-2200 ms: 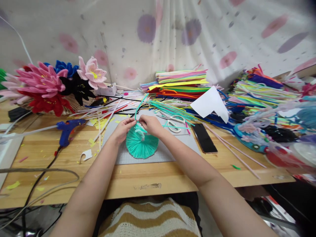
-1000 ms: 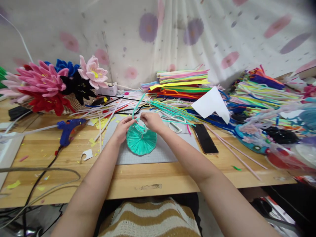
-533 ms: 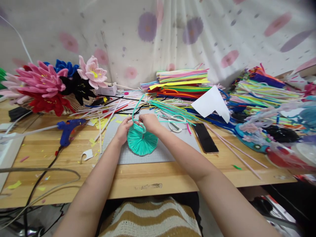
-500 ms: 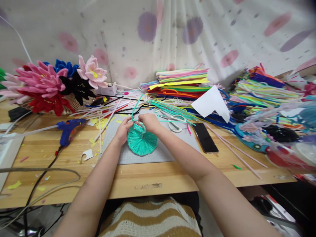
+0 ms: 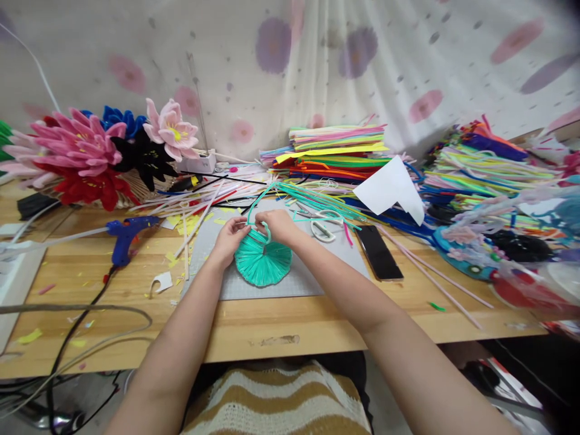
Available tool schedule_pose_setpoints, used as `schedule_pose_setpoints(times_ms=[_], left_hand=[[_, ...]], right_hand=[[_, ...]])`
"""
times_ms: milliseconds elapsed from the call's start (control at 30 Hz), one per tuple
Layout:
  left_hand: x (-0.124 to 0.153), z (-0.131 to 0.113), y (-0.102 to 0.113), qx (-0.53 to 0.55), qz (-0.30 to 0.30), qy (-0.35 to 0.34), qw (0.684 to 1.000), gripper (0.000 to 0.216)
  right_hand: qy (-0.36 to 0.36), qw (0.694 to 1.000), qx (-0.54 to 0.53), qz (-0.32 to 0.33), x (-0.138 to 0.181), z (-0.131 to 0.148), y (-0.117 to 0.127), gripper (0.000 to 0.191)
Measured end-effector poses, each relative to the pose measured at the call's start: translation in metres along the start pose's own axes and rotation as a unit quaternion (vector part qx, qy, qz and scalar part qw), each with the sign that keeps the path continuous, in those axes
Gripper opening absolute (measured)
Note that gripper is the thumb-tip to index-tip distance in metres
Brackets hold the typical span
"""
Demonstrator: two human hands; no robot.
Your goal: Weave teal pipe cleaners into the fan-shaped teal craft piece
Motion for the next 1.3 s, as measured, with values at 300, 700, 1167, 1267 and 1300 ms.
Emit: schedule_pose_setpoints(times_ms=[300,700,1167,1267,1300], left_hand=[[0.002,0.0,0.0,0.0,-0.019,0.016,1.0,0.039],[0.001,0.001,0.0,-0.058,-0.05,-0.027,0.997,0.037],[0.003,-0.004,-0.002,-0.1,-0.087,-0.065,0.989,0.027],[0.002,-0.003,-0.001,-0.107,-0.095,-0.075,0.987,0.024],[0.002,-0.003,-0.001,-0.109,-0.095,-0.077,0.986,0.024]], right_hand=[[-0.026,1.0,0.011,0.004,0.004,-0.002,-0.001,0.022],[-0.03,0.999,0.019,0.026,0.005,0.007,0.009,0.024],[-0.027,0.999,0.012,0.03,0.003,0.011,0.013,0.025],[-0.021,0.999,0.008,0.03,0.005,0.013,0.014,0.025],[-0.019,0.999,0.006,0.031,0.005,0.014,0.014,0.025]])
Point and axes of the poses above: each hand's wrist, its own x-axis away from the middle knuckle, its own y-axis out of the back of the hand, z = x × y, the point moved 3 cm from there along -x, towards the middle knuckle, and after that the axes turned 3 degrees about -z, right-handed, at the moved point
